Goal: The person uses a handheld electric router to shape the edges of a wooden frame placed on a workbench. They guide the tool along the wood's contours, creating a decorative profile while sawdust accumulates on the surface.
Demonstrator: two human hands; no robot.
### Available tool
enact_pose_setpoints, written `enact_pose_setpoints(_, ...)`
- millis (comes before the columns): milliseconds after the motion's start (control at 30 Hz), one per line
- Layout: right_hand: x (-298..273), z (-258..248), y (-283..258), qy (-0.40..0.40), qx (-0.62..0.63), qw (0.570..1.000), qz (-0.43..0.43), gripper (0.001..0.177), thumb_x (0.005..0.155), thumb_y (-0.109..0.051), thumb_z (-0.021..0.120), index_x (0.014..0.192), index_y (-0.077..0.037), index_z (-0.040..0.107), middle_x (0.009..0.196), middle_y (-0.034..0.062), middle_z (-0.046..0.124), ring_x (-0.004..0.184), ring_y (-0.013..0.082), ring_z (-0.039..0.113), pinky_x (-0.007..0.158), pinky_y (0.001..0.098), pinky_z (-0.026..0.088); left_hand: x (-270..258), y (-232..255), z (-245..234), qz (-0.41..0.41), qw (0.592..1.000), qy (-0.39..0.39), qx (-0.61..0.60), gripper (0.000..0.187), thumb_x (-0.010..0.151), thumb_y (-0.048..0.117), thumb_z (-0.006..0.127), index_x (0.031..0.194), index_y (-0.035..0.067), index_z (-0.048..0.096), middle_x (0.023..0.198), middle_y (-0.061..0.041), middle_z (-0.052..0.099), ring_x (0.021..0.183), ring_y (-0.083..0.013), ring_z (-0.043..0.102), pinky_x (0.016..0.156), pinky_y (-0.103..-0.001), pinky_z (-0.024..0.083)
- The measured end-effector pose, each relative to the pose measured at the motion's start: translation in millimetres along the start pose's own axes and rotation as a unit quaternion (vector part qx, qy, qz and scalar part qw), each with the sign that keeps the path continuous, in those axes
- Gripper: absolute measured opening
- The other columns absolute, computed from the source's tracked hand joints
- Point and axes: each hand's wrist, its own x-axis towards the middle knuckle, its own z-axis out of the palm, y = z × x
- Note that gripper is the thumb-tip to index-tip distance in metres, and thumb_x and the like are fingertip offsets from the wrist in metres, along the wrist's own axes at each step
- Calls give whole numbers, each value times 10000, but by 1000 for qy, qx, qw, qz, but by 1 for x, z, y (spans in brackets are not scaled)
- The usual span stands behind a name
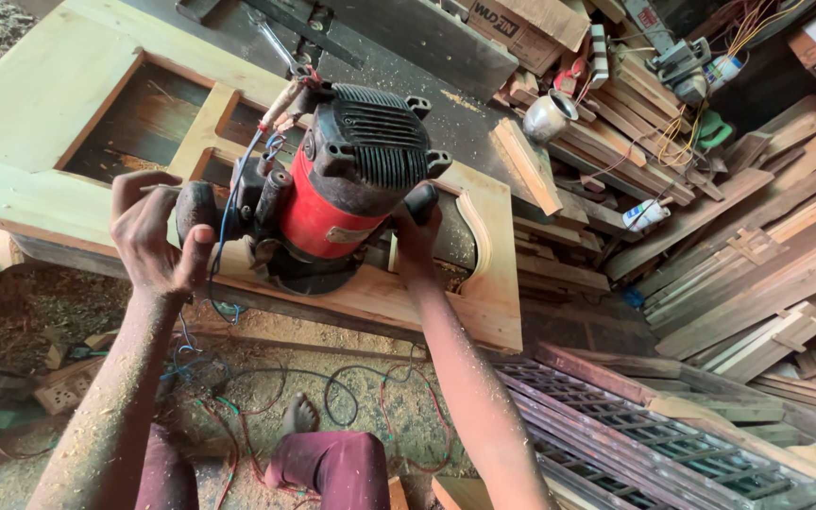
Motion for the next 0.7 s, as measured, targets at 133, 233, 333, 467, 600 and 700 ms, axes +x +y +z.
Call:
enact_pose_setpoints(133,-5,9,-10,3,-10,1000,0,194,871,-50,727,1027,-92,620,881,4,638,750,127,618,660,295,531,0,-2,-4,-42,998,-5,-42,834,1116,710,391,960,-66,652,941,-201,643,1139,-354,589,968,-448,455)
enact_pose_setpoints(233,-9,15,-17,23,-26,999,25,213,855,-62,710,1047,-108,630,913,5,653,783,126,638,686,294,548,4,0,-6,-40,998,-17,-40,849,1111,724,373,954,-61,656,987,-205,658,1137,-350,572,974,-449,439)
enact_pose_setpoints(333,-6,24,-24,6,15,1000,9,243,841,-51,711,1052,-125,616,924,-6,639,810,111,635,717,283,548,4,5,-8,-47,998,-10,-37,860,1126,729,374,972,-68,658,990,-204,656,1143,-353,569,996,-457,439)
enact_pose_setpoints(467,-13,34,-37,-41,13,999,-18,145,890,-51,715,992,-86,617,868,0,612,770,113,604,698,285,527,3,2,-4,-57,998,11,-36,843,1136,715,343,946,-55,628,968,-195,647,1125,-345,568,974,-454,438)
enact_pose_setpoints(600,-16,39,-40,-46,-2,998,-34,135,893,-63,719,968,-93,611,846,-12,610,752,103,589,683,272,509,2,-2,-3,-76,996,12,-51,838,1144,710,316,957,-48,623,935,-181,632,1059,-327,559,918,-437,440)
enact_pose_setpoints(700,-18,41,-39,-53,-11,997,-54,145,903,-74,730,981,-96,610,867,-17,606,778,90,584,700,260,503,2,-1,-3,-91,994,19,-55,846,1126,712,281,924,-38,616,882,-162,620,1005,-315,551,878,-429,431)
